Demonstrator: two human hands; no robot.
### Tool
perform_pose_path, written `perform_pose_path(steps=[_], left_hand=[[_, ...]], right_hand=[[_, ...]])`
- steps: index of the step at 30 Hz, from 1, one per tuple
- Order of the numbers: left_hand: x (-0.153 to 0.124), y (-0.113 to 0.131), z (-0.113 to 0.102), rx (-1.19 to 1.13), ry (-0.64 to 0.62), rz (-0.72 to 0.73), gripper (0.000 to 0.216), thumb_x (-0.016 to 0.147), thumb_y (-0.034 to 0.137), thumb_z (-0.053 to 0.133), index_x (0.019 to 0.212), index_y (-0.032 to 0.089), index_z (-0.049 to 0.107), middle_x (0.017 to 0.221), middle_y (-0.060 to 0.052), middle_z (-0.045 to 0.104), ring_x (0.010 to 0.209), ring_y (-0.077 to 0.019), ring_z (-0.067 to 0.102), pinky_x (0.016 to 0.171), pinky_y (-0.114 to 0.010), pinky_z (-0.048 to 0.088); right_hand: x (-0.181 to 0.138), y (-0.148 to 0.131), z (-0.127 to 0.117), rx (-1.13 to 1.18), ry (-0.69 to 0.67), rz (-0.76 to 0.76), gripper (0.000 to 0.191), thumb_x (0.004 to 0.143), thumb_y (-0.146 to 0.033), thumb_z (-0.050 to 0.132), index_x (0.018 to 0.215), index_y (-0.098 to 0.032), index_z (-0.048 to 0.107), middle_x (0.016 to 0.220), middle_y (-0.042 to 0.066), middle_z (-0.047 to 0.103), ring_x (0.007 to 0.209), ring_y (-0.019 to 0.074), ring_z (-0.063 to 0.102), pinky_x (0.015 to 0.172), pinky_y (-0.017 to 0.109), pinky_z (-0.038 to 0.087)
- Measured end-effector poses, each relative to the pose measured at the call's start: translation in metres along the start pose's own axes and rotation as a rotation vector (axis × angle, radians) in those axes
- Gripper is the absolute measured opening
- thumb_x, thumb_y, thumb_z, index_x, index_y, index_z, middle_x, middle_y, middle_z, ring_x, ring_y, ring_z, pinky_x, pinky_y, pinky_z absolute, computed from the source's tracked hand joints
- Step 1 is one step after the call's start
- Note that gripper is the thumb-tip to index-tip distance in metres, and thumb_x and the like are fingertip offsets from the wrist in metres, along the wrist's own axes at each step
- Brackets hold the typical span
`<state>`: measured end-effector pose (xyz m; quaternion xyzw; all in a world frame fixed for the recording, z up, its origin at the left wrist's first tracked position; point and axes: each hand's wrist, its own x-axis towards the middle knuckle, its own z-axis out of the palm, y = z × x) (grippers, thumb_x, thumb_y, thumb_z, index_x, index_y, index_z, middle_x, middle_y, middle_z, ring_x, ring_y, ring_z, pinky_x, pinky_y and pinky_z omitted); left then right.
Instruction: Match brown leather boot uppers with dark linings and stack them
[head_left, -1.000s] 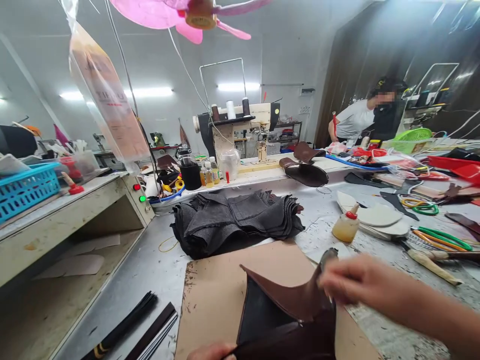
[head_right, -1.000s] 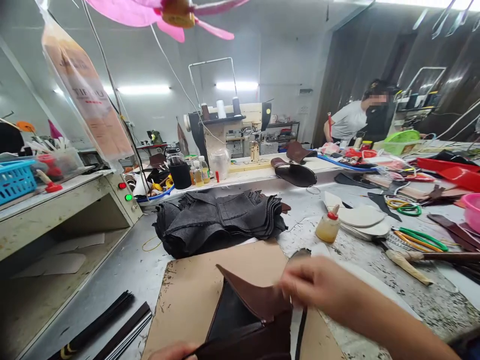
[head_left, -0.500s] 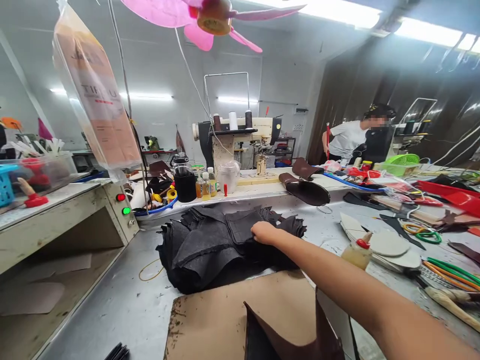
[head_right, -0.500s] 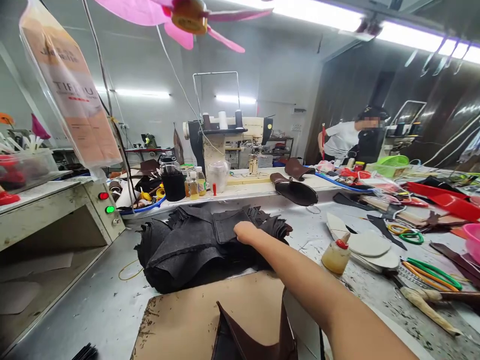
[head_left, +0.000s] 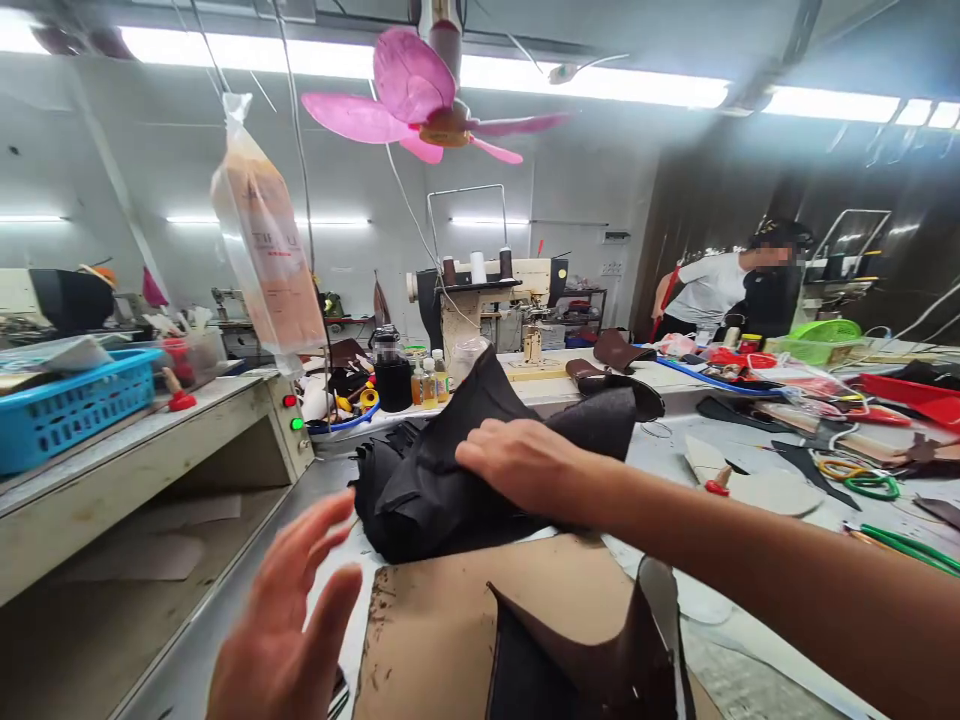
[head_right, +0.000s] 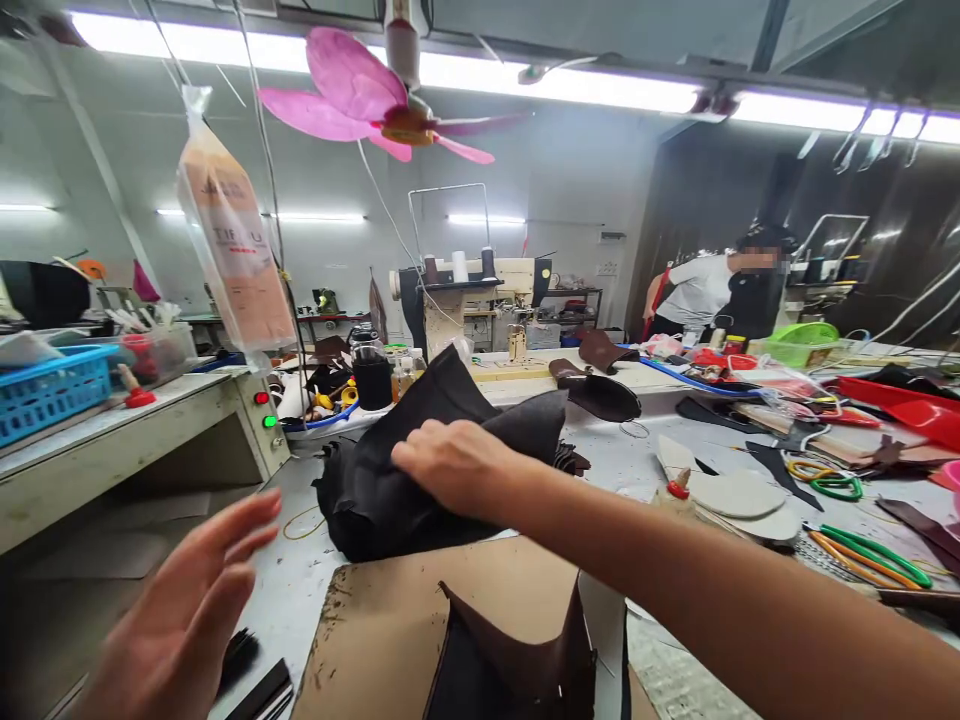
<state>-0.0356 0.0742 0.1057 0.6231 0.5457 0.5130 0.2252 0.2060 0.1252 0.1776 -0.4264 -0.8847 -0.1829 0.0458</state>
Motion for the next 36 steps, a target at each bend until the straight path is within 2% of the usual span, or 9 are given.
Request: perform_pose_path(steps=[4,8,12,16,19,24,29,32,36], left_hand=[[0.011,0.053,0.002,0.184,-0.296,0.208,0.058,0.065,0.054,0.068,0.115,0.025,0.064,0.122,-0.009,0.063,0.115,-0.0329,0.054,0.100,-0.048,0.039],[-0.009,0.057,0.002,0.214,-0.585,0.219,0.021,0.069,0.032,0.067,0.087,0.023,0.073,0.092,-0.005,0.069,0.091,-0.0246,0.062,0.087,-0.037,0.047],[-0.025,0.045,-0.008,-0.126,-0.548,-0.096,0.047,0.069,0.048,0.070,0.108,0.022,0.066,0.101,-0.006,0.069,0.090,-0.0212,0.064,0.079,-0.031,0.051],[-0.047,0.033,0.002,-0.347,-0.727,-0.634,0.071,0.059,0.079,0.059,0.086,0.014,0.068,0.061,-0.002,0.065,0.046,-0.0138,0.058,0.043,-0.023,0.045],[-0.066,0.034,0.006,-0.440,-0.878,-0.611,0.059,0.051,0.067,0.076,0.076,0.014,0.070,0.056,-0.001,0.064,0.048,-0.0125,0.058,0.048,-0.021,0.045],[-0.078,0.052,-0.017,-0.185,-0.563,-0.131,0.035,0.069,0.056,0.068,0.074,0.021,0.072,0.079,-0.004,0.071,0.077,-0.0228,0.065,0.077,-0.032,0.052],[-0.081,0.061,-0.035,0.226,-0.088,0.534,0.026,0.071,0.045,0.069,0.056,0.024,0.068,0.131,-0.004,0.058,0.121,-0.0326,0.049,0.102,-0.039,0.039],[-0.083,0.070,-0.030,0.184,-0.256,0.472,0.027,0.077,0.046,0.062,0.060,0.026,0.068,0.092,-0.003,0.073,0.086,-0.0243,0.065,0.078,-0.028,0.051],[-0.085,0.081,-0.008,0.061,-0.379,0.178,0.036,0.076,0.053,0.059,0.058,0.022,0.063,0.052,0.001,0.058,0.049,-0.0145,0.052,0.047,-0.022,0.042]], right_hand=[[-0.039,-0.055,-0.023,-0.020,0.082,-0.243,0.015,0.090,-0.007,0.042,0.090,-0.014,0.055,0.078,0.004,0.057,0.069,0.0174,0.049,0.051,0.029,0.029],[-0.077,-0.063,-0.035,0.009,0.182,-0.258,0.013,0.091,-0.010,0.043,0.091,-0.016,0.056,0.076,0.002,0.056,0.066,0.0164,0.045,0.052,0.029,0.028],[-0.111,-0.064,-0.046,-0.060,0.288,-0.259,0.017,0.092,-0.008,0.041,0.091,-0.015,0.056,0.077,0.002,0.056,0.067,0.0160,0.042,0.056,0.030,0.030],[-0.132,-0.084,-0.050,-0.119,0.334,-0.360,0.020,0.094,-0.010,0.038,0.097,-0.013,0.057,0.081,0.003,0.058,0.068,0.0163,0.045,0.058,0.031,0.031],[-0.136,-0.096,-0.046,-0.029,0.307,-0.339,0.017,0.092,-0.010,0.041,0.093,-0.014,0.058,0.078,0.003,0.060,0.066,0.0165,0.048,0.058,0.031,0.034],[-0.137,-0.094,-0.040,0.335,0.103,0.067,0.014,0.084,-0.027,0.065,0.093,-0.017,0.063,0.085,0.004,0.068,0.074,0.0172,0.061,0.062,0.026,0.041],[-0.146,-0.087,-0.057,0.735,-0.169,0.095,0.007,0.082,-0.028,0.068,0.085,-0.022,0.069,0.078,-0.003,0.068,0.073,0.0138,0.062,0.063,0.020,0.042],[-0.150,-0.087,-0.068,0.876,-0.227,0.162,0.011,0.078,-0.033,0.070,0.086,-0.025,0.070,0.080,-0.003,0.067,0.076,0.0144,0.061,0.060,0.018,0.042],[-0.147,-0.094,-0.064,1.085,-0.256,0.266,0.042,0.068,-0.035,0.077,0.108,-0.029,0.066,0.094,-0.003,0.069,0.076,0.0151,0.061,0.059,0.018,0.044]])
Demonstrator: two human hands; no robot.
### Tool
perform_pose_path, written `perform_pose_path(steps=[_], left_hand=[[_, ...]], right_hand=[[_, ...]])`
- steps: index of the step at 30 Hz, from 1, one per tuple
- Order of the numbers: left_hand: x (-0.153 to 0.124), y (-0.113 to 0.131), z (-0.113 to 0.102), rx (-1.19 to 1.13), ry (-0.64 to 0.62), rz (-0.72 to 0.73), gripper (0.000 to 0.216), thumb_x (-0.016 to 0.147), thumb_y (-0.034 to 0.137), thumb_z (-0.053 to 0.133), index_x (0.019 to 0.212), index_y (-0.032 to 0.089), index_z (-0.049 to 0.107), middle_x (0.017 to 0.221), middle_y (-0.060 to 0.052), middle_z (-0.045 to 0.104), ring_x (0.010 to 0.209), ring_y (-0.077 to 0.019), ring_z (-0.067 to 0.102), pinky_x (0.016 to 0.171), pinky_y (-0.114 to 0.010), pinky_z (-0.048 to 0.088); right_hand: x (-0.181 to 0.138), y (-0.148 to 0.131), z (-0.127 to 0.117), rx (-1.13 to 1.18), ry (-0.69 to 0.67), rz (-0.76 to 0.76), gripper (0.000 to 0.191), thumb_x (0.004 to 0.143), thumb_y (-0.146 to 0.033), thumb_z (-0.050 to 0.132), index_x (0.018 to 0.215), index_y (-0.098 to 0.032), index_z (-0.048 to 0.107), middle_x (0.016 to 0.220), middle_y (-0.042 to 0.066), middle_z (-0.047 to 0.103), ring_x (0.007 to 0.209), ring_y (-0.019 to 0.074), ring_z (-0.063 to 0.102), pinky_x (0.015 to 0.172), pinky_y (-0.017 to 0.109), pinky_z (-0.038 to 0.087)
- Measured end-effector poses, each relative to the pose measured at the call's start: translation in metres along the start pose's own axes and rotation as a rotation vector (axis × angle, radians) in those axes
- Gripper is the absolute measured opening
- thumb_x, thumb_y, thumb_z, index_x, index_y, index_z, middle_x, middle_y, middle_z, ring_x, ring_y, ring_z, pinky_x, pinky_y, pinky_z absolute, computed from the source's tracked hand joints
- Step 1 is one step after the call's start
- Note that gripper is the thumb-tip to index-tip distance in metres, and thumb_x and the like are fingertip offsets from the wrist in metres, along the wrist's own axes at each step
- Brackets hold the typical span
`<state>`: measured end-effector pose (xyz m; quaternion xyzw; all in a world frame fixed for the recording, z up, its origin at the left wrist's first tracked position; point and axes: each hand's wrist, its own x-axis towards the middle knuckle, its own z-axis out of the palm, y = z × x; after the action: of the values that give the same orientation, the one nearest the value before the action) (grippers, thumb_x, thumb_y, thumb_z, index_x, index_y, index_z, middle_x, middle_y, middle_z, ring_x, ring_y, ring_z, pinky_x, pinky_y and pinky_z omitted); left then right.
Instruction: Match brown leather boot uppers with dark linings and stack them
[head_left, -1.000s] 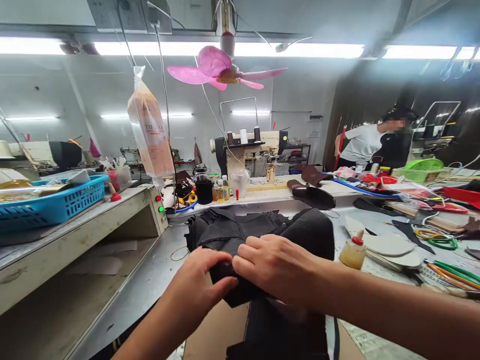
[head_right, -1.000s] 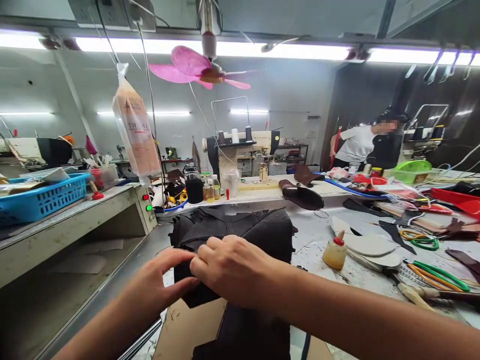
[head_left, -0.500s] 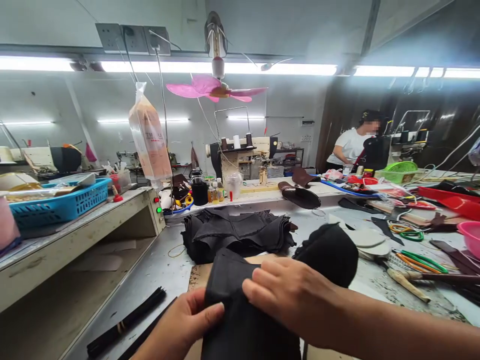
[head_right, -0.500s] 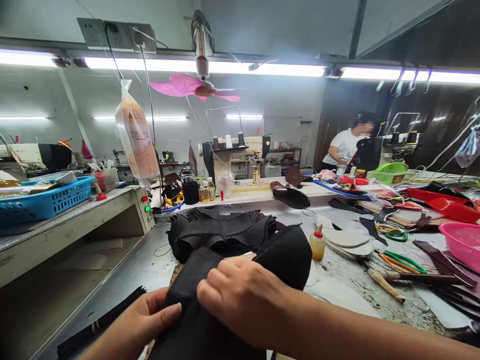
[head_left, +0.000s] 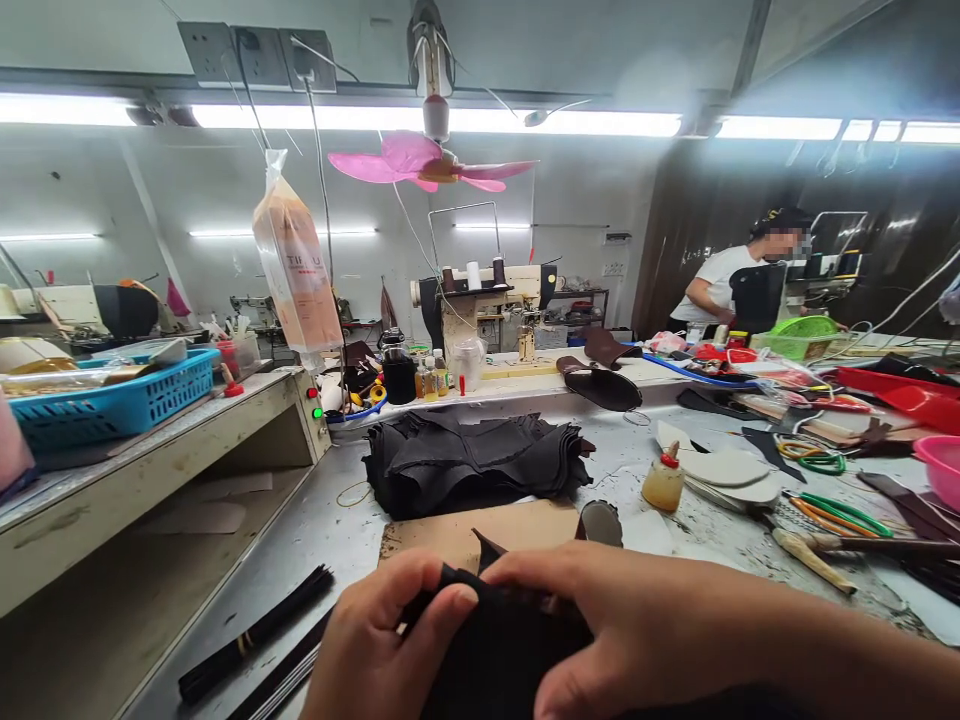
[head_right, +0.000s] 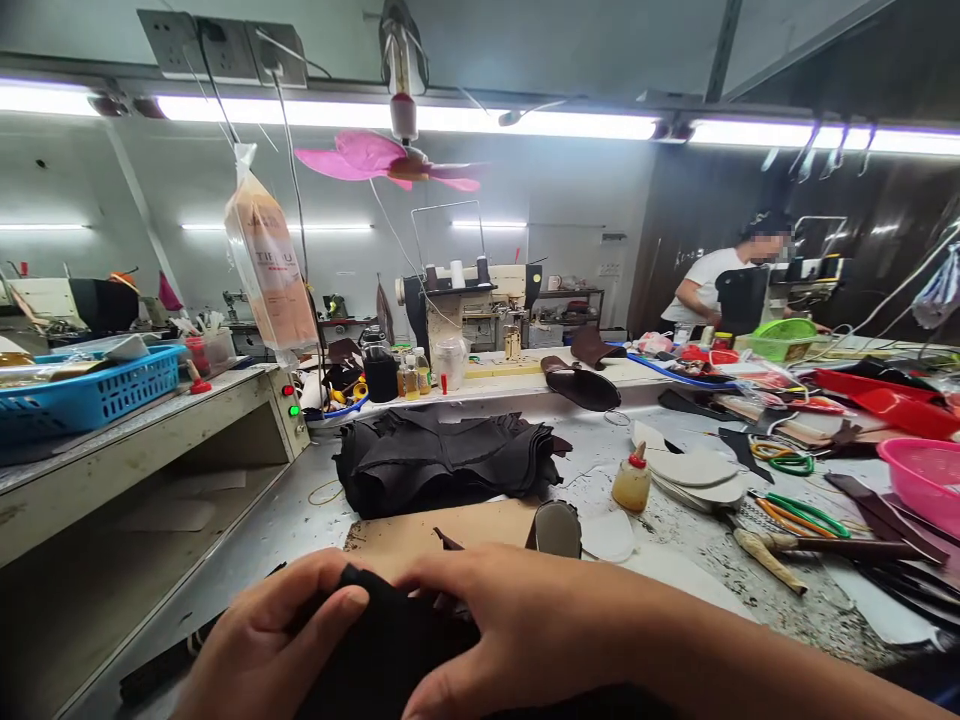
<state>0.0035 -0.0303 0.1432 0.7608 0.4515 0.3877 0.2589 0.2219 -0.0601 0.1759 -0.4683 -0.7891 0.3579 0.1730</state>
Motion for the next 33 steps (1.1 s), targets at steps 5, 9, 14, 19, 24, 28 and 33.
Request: perform_pose_path(steps=[5,9,14,19,24,28,33], left_hand=[[0.008,-0.009,0.024,-0.428,-0.215,-0.207,0.048,0.068,0.040,0.070,0.112,0.023,0.058,0.086,-0.002,0.070,0.075,-0.0195,0.064,0.066,-0.026,0.051],[0.005,-0.036,0.049,-0.542,-0.473,-0.347,0.033,0.073,0.040,0.067,0.097,0.017,0.066,0.091,-0.005,0.073,0.086,-0.0213,0.066,0.076,-0.030,0.050],[0.003,-0.044,0.077,-0.834,-0.448,-0.683,0.050,0.056,0.059,0.075,0.073,0.015,0.061,0.054,-0.001,0.063,0.046,-0.0138,0.058,0.050,-0.025,0.045],[0.008,-0.013,0.079,-1.111,-0.324,-0.678,0.041,0.051,0.050,0.079,0.068,0.015,0.067,0.061,-0.002,0.066,0.060,-0.0154,0.061,0.065,-0.026,0.049],[0.010,-0.007,0.066,-0.854,-0.520,-0.566,0.047,0.064,0.063,0.069,0.068,0.016,0.069,0.056,0.000,0.063,0.059,-0.0144,0.058,0.062,-0.024,0.046],[0.033,-0.053,0.041,-0.431,-0.375,-0.419,0.054,0.068,0.069,0.061,0.078,0.017,0.074,0.082,-0.006,0.073,0.084,-0.0232,0.063,0.080,-0.030,0.046],[0.061,-0.127,0.060,-0.481,-0.562,-0.701,0.047,0.056,0.053,0.077,0.083,0.016,0.073,0.089,-0.008,0.074,0.089,-0.0235,0.064,0.084,-0.030,0.046]], right_hand=[[0.007,0.015,0.005,0.064,0.051,-0.019,0.016,0.084,-0.024,0.056,0.083,-0.024,0.071,0.063,-0.007,0.063,0.052,0.0094,0.051,0.045,0.016,0.034],[-0.001,0.020,-0.011,-0.319,0.361,-0.062,0.017,0.086,-0.022,0.055,0.075,-0.020,0.067,0.067,-0.003,0.065,0.057,0.0120,0.056,0.052,0.019,0.038],[-0.011,0.030,0.000,-0.902,0.665,-0.240,0.023,0.088,-0.012,0.043,0.090,-0.014,0.066,0.081,0.009,0.069,0.064,0.0173,0.062,0.057,0.025,0.045],[-0.013,0.047,0.039,-1.031,0.628,-0.481,0.032,0.092,-0.015,0.038,0.111,-0.004,0.060,0.103,0.019,0.069,0.067,0.0210,0.066,0.054,0.030,0.050],[-0.030,0.054,0.023,-0.523,0.571,-0.267,0.023,0.087,-0.013,0.045,0.094,-0.017,0.067,0.083,0.006,0.072,0.071,0.0170,0.066,0.064,0.025,0.052],[-0.073,0.095,-0.010,0.035,0.512,0.276,0.022,0.082,-0.039,0.058,0.076,-0.019,0.066,0.073,0.002,0.070,0.067,0.0193,0.066,0.059,0.024,0.052],[-0.089,0.182,-0.003,0.779,0.228,0.721,0.031,0.065,-0.037,0.072,0.088,-0.018,0.066,0.086,0.004,0.074,0.082,0.0228,0.069,0.070,0.028,0.054]])
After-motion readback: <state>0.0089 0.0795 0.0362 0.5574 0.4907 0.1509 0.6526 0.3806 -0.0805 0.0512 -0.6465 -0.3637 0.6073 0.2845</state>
